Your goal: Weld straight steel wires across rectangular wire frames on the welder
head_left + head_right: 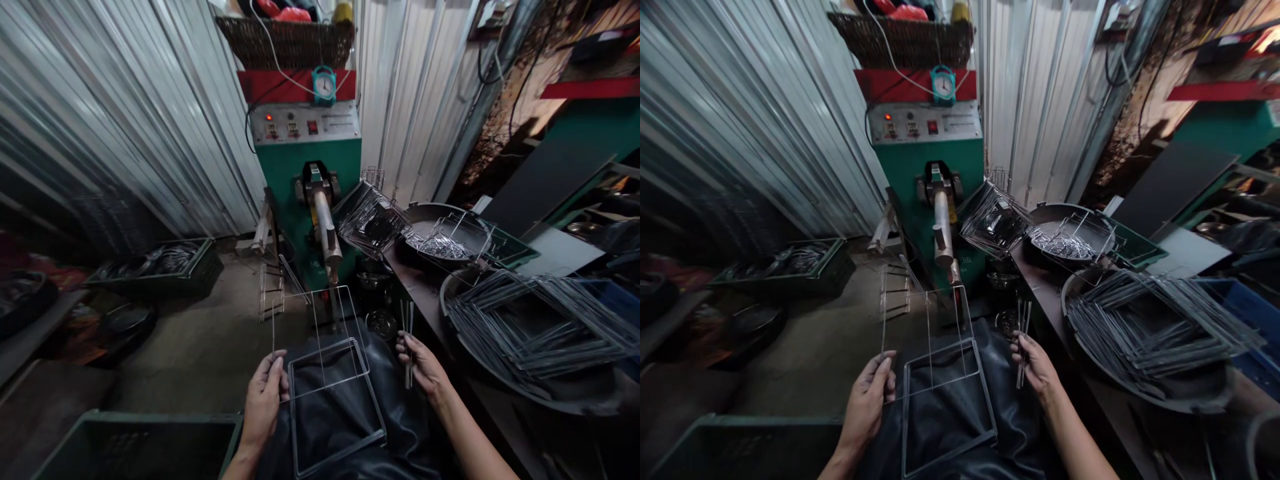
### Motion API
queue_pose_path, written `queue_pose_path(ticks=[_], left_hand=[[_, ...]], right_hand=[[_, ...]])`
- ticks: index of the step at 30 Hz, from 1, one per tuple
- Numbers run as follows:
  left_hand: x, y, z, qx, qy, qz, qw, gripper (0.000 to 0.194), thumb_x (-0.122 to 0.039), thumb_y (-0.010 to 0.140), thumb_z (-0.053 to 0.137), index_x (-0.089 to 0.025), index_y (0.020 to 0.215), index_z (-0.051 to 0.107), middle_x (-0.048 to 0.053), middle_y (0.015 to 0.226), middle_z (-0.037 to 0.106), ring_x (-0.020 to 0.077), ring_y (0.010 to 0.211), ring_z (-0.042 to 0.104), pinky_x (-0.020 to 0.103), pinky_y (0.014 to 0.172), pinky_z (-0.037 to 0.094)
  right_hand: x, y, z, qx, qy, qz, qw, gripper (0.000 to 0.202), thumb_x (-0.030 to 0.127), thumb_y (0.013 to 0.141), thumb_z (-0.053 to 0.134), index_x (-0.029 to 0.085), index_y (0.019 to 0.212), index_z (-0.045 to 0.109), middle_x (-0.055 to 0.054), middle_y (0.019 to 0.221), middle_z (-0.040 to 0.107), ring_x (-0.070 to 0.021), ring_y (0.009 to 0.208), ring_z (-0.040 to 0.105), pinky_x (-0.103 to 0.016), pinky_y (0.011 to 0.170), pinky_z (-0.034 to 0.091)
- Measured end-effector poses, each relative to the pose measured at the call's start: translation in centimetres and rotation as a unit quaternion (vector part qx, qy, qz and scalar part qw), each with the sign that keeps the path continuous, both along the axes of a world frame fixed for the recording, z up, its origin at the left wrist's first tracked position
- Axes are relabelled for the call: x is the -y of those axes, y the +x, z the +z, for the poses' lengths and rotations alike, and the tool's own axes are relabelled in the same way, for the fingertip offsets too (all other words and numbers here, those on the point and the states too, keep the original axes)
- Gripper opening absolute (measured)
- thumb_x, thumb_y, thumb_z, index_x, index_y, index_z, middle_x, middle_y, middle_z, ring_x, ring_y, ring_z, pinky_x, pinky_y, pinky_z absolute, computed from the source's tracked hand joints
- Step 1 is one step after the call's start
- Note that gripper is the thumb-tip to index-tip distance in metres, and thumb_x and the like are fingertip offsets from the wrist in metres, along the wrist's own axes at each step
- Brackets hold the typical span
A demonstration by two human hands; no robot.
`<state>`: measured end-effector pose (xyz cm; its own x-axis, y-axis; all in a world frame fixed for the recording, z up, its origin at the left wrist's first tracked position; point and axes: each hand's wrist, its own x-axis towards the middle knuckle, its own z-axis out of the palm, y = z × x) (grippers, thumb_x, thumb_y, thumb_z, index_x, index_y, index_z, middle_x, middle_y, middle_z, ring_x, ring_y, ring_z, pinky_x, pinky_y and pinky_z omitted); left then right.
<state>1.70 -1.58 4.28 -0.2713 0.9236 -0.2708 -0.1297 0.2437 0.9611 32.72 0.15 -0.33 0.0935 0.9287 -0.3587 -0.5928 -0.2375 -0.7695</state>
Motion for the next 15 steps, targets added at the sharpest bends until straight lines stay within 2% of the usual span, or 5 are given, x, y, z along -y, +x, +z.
queue_pose_path(ticks=[3,5,9,12,15], left_hand=[[0.2,0.2,-0.4,0.026,-0.015,0.002,1.000,0.043,-0.050,0.065,0.058,-0.019,0.094,0.055,-0.008,0.048,0.043,0.0054,0.040,0.037,0.014,0.036,0.030],[0.0,0.7,-0.6,0.037,-0.014,0.000,0.999,0.043,-0.051,0.065,0.057,-0.019,0.094,0.055,-0.008,0.048,0.043,0.0055,0.039,0.037,0.015,0.036,0.031],[-0.8,1.9,-0.6,0.043,0.020,-0.012,0.999,0.043,-0.053,0.068,0.053,-0.018,0.092,0.054,-0.007,0.048,0.043,0.0059,0.039,0.038,0.015,0.037,0.031],[-1.4,2.6,-0.6,0.041,0.037,-0.022,0.998,0.041,-0.052,0.070,0.051,-0.017,0.092,0.053,-0.007,0.048,0.044,0.0058,0.040,0.039,0.016,0.038,0.033],[-2.0,3.6,-0.7,0.048,0.041,-0.036,0.997,0.040,-0.052,0.071,0.050,-0.017,0.092,0.052,-0.007,0.048,0.044,0.0055,0.039,0.039,0.016,0.037,0.032]], right_hand=[[0.3,-0.6,-1.1,0.145,0.044,-0.059,0.987,0.030,0.036,0.069,0.063,0.017,0.091,0.057,0.000,0.071,0.056,-0.0121,0.063,0.054,-0.022,0.054,0.045],[0.5,-1.3,-2.6,0.260,0.065,-0.091,0.959,0.032,0.040,0.072,0.058,0.017,0.094,0.056,-0.001,0.077,0.058,-0.0137,0.068,0.055,-0.024,0.058,0.045],[0.7,-1.8,-5.0,0.442,0.078,-0.084,0.889,0.033,0.039,0.073,0.055,0.015,0.096,0.052,-0.005,0.086,0.060,-0.0171,0.080,0.057,-0.030,0.070,0.045],[0.6,-1.5,-3.1,0.513,0.102,-0.068,0.850,0.028,0.036,0.076,0.050,0.015,0.095,0.052,-0.006,0.084,0.060,-0.0178,0.079,0.057,-0.032,0.072,0.045],[0.4,-2.2,1.8,0.570,0.200,-0.006,0.797,0.024,0.032,0.078,0.050,0.017,0.097,0.054,-0.008,0.095,0.058,-0.0186,0.089,0.055,-0.034,0.080,0.043]])
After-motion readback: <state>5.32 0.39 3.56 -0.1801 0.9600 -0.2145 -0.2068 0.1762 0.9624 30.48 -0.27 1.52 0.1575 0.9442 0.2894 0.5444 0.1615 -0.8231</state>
